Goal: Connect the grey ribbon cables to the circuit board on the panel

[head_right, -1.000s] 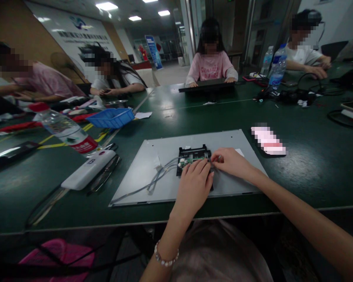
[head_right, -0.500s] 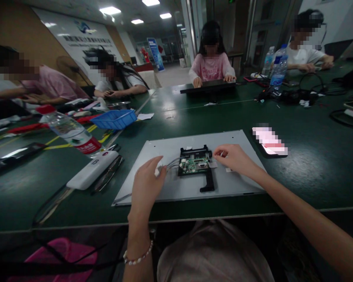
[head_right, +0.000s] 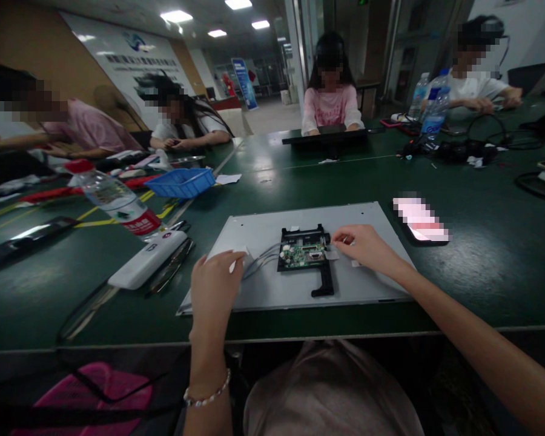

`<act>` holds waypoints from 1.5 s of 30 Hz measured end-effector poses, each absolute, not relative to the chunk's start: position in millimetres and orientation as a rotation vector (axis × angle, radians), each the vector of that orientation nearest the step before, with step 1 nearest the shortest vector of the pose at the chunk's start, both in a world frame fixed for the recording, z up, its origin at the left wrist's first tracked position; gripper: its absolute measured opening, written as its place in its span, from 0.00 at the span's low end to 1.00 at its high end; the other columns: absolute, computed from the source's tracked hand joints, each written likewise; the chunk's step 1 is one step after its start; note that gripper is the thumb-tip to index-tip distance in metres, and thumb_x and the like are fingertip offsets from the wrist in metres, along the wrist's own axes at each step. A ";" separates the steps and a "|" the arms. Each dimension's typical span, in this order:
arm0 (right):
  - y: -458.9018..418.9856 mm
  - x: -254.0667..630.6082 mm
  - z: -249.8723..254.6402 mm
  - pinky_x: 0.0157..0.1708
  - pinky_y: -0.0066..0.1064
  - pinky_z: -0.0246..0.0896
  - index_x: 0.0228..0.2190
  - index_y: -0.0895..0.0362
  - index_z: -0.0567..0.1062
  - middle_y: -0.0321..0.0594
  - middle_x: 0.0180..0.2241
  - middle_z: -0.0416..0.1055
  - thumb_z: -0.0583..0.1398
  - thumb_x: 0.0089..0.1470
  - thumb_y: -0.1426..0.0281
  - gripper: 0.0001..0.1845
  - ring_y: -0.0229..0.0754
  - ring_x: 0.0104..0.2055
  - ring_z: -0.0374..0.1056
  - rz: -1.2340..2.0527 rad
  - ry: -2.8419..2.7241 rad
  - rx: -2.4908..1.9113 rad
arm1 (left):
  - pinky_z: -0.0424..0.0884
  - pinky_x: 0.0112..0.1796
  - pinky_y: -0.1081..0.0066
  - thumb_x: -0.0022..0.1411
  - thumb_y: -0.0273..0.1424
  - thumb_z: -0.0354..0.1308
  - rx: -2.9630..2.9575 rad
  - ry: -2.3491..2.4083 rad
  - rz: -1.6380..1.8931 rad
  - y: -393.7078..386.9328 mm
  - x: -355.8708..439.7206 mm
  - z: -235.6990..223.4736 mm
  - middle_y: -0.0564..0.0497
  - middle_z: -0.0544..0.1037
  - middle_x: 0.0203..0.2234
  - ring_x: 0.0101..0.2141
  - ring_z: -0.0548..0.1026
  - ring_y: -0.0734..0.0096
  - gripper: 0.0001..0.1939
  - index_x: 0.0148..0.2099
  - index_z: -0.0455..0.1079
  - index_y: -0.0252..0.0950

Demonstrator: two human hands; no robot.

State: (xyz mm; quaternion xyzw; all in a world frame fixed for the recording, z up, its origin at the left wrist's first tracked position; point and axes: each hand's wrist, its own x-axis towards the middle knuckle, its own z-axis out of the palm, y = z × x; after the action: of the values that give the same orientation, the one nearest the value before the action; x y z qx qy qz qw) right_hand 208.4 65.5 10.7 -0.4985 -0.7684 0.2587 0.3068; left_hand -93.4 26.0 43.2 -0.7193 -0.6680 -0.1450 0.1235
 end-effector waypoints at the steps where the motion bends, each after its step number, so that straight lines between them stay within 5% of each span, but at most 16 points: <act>1: 65.5 208.5 10.5 0.34 0.33 0.63 0.32 0.55 0.77 0.40 0.31 0.76 0.56 0.53 0.65 0.11 0.42 0.31 0.69 0.686 -2.028 -1.317 | 0.58 0.54 0.54 0.65 0.29 0.45 -2.089 -1.929 -0.433 19.9 -91.0 43.8 0.46 0.79 0.42 0.47 0.74 0.61 0.16 0.43 0.74 0.40; 12: 64.1 208.8 11.6 0.34 0.34 0.64 0.32 0.55 0.77 0.39 0.31 0.76 0.57 0.52 0.65 0.10 0.42 0.32 0.69 0.677 -2.020 -1.312 | 0.52 0.56 0.47 0.67 0.38 0.45 -2.130 -1.912 -0.517 -9.2 -68.4 40.5 0.45 0.79 0.39 0.48 0.72 0.55 0.15 0.42 0.72 0.39; 21: 65.0 209.9 10.9 0.34 0.35 0.64 0.32 0.55 0.77 0.40 0.32 0.76 0.57 0.51 0.66 0.10 0.43 0.33 0.70 0.663 -2.034 -1.328 | 0.57 0.57 0.55 0.65 0.29 0.45 -2.195 -1.907 -0.409 8.1 -78.2 17.6 0.43 0.74 0.50 0.52 0.70 0.60 0.16 0.51 0.68 0.36; 33: 64.8 209.9 9.6 0.34 0.33 0.63 0.32 0.55 0.78 0.39 0.32 0.76 0.57 0.52 0.66 0.11 0.42 0.32 0.70 0.650 -2.037 -1.320 | 0.55 0.56 0.45 0.67 0.32 0.37 -2.146 -1.853 -0.164 11.3 -85.3 4.0 0.38 0.61 0.61 0.61 0.57 0.53 0.25 0.62 0.59 0.28; 45: 65.1 209.2 6.5 0.34 0.32 0.65 0.37 0.54 0.78 0.39 0.35 0.77 0.57 0.53 0.67 0.12 0.41 0.34 0.71 0.741 -2.046 -1.310 | 0.56 0.56 0.47 0.67 0.32 0.43 -2.044 -1.906 -0.655 7.4 -86.4 8.6 0.38 0.65 0.58 0.59 0.60 0.52 0.21 0.59 0.60 0.33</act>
State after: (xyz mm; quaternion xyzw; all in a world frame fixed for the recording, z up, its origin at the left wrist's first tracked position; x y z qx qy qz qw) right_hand 209.2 65.1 6.5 -0.4927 -0.7693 0.2785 0.2964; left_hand -86.4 7.4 8.6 -0.7054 -0.6580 -0.2263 0.1352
